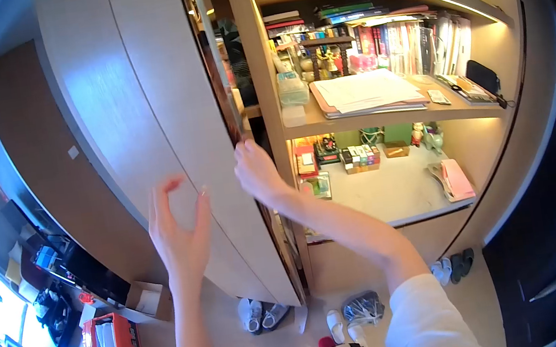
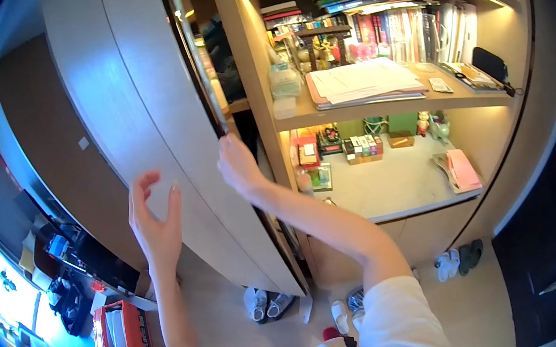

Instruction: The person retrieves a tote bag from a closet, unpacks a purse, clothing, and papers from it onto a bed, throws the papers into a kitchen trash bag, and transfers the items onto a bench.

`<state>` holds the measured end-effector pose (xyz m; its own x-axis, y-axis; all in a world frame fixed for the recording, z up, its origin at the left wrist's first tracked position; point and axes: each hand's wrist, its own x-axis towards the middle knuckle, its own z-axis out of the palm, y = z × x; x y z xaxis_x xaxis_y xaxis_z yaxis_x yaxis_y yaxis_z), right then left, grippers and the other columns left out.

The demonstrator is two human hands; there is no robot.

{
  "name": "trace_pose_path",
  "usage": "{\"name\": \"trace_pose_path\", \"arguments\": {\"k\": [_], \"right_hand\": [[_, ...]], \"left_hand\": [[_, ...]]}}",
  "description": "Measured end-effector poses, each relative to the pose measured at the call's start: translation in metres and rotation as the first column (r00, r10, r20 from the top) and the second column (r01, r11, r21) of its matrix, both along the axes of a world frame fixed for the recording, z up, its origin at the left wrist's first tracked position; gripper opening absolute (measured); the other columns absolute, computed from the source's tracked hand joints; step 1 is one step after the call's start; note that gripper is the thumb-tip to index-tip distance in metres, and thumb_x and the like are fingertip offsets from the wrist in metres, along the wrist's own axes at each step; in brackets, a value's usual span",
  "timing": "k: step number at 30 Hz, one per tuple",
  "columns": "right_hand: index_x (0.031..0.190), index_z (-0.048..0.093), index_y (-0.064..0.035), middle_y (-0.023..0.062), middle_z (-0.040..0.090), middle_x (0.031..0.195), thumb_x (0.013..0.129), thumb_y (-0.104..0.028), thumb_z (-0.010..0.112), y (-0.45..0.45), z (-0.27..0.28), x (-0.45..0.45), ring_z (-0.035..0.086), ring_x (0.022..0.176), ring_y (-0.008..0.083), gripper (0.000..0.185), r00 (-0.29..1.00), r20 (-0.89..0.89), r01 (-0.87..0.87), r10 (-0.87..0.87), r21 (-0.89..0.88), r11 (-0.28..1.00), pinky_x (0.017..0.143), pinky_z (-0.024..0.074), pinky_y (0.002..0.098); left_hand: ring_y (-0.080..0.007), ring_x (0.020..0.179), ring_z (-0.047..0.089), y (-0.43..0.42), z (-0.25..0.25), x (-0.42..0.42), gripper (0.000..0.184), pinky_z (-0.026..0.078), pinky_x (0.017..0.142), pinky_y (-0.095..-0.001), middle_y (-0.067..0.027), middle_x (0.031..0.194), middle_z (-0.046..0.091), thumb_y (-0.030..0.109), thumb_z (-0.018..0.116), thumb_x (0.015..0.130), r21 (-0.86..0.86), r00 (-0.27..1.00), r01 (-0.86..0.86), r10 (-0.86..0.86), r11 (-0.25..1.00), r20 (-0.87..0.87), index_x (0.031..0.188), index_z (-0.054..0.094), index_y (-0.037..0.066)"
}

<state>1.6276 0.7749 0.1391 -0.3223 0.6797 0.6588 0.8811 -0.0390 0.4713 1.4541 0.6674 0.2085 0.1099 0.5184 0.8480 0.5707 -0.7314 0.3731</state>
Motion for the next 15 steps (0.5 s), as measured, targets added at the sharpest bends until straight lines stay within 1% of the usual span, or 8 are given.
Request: {"name": "trace_pose_path", "arguments": {"k": [5, 8, 9, 11, 12, 13, 14, 15], "right_hand": [[0.087, 0.065, -0.0072, 0.0093, 0.056, 0.099, 0.079, -0.014, 0.056, -0.052, -0.041, -0.088, 0.050, 0.103, 0.0185, 0.014, 0.927, 0.023, -0.370, 0.375, 0.235, 0.899, 0.089, 0.0393, 0.0337], [0.097, 0.063, -0.0054, 0.0128, 0.056, 0.112, 0.083, -0.013, 0.055, -0.086, -0.027, -0.127, 0.051, 0.110, 0.0180, 0.018, 0.795, 0.102, -0.597, 0.598, 0.306, 0.741, 0.096, 0.0402, 0.0338], [0.099, 0.062, -0.0064, 0.0118, 0.056, 0.113, 0.085, -0.013, 0.053, -0.099, -0.019, -0.136, 0.052, 0.110, 0.0183, 0.018, 0.735, 0.123, -0.678, 0.667, 0.112, 0.726, 0.096, 0.0410, 0.0352], [0.101, 0.061, -0.0073, 0.0109, 0.057, 0.113, 0.086, -0.014, 0.051, -0.105, 0.000, -0.146, 0.053, 0.109, 0.0186, 0.018, 0.653, 0.134, -0.740, 0.745, -0.097, 0.666, 0.097, 0.0418, 0.0365], [0.095, 0.062, -0.0070, 0.0101, 0.058, 0.113, 0.083, -0.013, 0.054, -0.105, -0.002, -0.148, 0.053, 0.111, 0.0204, 0.016, 0.434, 0.047, -0.901, 0.900, 0.005, 0.435, 0.095, 0.0419, 0.0371], [0.089, 0.063, -0.0067, 0.0094, 0.060, 0.114, 0.080, -0.013, 0.056, -0.103, 0.005, -0.145, 0.053, 0.113, 0.0221, 0.013, 0.175, -0.006, -0.977, 0.985, 0.125, 0.174, 0.092, 0.0420, 0.0376], [0.087, 0.062, -0.0099, 0.0070, 0.061, 0.111, 0.079, -0.014, 0.057, -0.096, 0.019, -0.134, 0.056, 0.108, 0.0225, 0.010, 0.231, 0.076, -0.951, 0.970, 0.230, 0.208, 0.085, 0.0458, 0.0369], [0.087, 0.062, -0.0130, 0.0052, 0.062, 0.110, 0.077, -0.015, 0.059, -0.090, 0.042, -0.118, 0.059, 0.103, 0.0226, 0.011, 0.204, -0.092, -0.930, 0.975, 0.293, 0.223, 0.079, 0.0485, 0.0370]], "left_hand": [[-0.0380, 0.115, 0.047, 0.010, 0.010, 0.014, 0.083, 0.040, 0.095, -0.0420, -0.0212, 0.127, 0.043, 0.023, 0.079, 0.066, 0.195, 0.969, -0.245, 0.245, 0.950, 0.025, 0.131, 0.034, 0.000], [-0.0382, 0.118, 0.047, 0.016, 0.022, -0.015, 0.075, 0.040, 0.096, -0.0422, -0.0202, 0.129, 0.044, 0.016, 0.072, 0.071, 0.197, 0.926, -0.376, 0.360, 0.906, 0.113, 0.134, 0.034, 0.001], [-0.0379, 0.118, 0.047, 0.011, 0.021, -0.035, 0.068, 0.042, 0.094, -0.0396, -0.0203, 0.130, 0.043, 0.009, 0.066, 0.073, 0.233, 0.905, -0.424, 0.417, 0.875, 0.080, 0.133, 0.036, 0.000], [-0.0372, 0.105, 0.054, 0.004, 0.031, -0.066, 0.069, 0.046, 0.085, -0.0397, -0.0207, 0.126, 0.046, 0.005, 0.065, 0.069, 0.328, 0.882, -0.463, 0.464, 0.823, 0.082, 0.131, 0.038, -0.003], [-0.0286, 0.084, 0.059, -0.004, 0.025, -0.080, 0.069, 0.048, 0.072, -0.0343, -0.0212, 0.129, 0.044, 0.002, 0.064, 0.069, 0.101, 0.918, -0.376, 0.355, 0.921, 0.175, 0.132, 0.036, -0.005], [-0.0188, 0.061, 0.052, -0.014, 0.028, -0.091, 0.069, 0.045, 0.059, -0.0299, -0.0175, 0.107, 0.056, 0.000, 0.065, 0.071, 0.035, 0.892, -0.431, 0.420, 0.902, 0.165, 0.133, 0.034, -0.008], [-0.0165, 0.056, 0.048, -0.017, 0.028, -0.105, 0.069, 0.042, 0.055, -0.0292, -0.0135, 0.091, 0.055, 0.001, 0.065, 0.072, 0.064, 0.892, -0.439, 0.427, 0.896, 0.146, 0.133, 0.034, -0.009], [-0.0141, 0.050, 0.043, -0.016, 0.029, -0.122, 0.069, 0.039, 0.052, -0.0284, -0.0095, 0.075, 0.055, 0.002, 0.066, 0.073, 0.096, 0.892, -0.446, 0.433, 0.890, 0.129, 0.133, 0.033, -0.011]]}}
